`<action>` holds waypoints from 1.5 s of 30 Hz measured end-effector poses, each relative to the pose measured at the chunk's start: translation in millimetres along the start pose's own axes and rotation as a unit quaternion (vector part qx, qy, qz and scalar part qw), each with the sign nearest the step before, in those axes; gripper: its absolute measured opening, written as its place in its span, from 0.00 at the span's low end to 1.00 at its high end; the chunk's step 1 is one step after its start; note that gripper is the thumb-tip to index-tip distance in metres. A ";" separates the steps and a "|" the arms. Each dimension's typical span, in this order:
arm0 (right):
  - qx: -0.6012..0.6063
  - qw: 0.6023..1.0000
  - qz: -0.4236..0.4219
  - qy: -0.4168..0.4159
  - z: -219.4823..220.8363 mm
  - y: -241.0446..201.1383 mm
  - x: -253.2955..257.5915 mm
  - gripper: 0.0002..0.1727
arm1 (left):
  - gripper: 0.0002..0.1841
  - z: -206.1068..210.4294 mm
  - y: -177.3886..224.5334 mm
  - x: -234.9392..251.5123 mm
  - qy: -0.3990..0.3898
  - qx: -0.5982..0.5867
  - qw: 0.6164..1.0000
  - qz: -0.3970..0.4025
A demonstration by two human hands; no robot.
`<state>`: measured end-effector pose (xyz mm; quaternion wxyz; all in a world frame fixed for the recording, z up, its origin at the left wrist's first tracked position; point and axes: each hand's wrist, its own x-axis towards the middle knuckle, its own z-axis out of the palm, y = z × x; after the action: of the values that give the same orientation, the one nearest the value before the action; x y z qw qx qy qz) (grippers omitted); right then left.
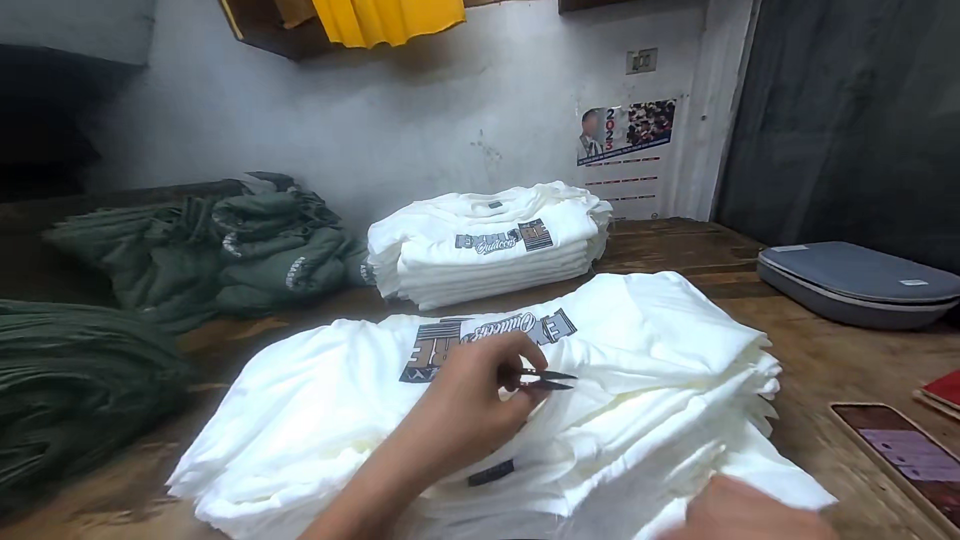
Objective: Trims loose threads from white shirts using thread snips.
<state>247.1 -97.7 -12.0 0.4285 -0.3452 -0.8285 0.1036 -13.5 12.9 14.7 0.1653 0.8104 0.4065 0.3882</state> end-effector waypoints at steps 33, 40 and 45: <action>-0.176 0.972 0.044 0.149 60.4 10.1 28.6 0.08 | 0.19 14.7 -10.9 -17.4 0.029 0.070 0.997 0.022; 0.183 0.947 0.048 0.260 53.6 18.2 10.0 0.05 | 0.14 10.5 -10.3 -21.3 0.067 0.071 0.979 0.181; 0.105 0.968 -0.052 0.220 58.5 22.0 7.7 0.03 | 0.07 20.0 9.7 -16.1 0.004 0.058 0.957 0.283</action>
<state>209.0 -69.0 -53.2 0.6388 -0.2690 -0.7152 0.0894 1.0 -4.8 -0.5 -0.0003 0.8991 0.1827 0.3978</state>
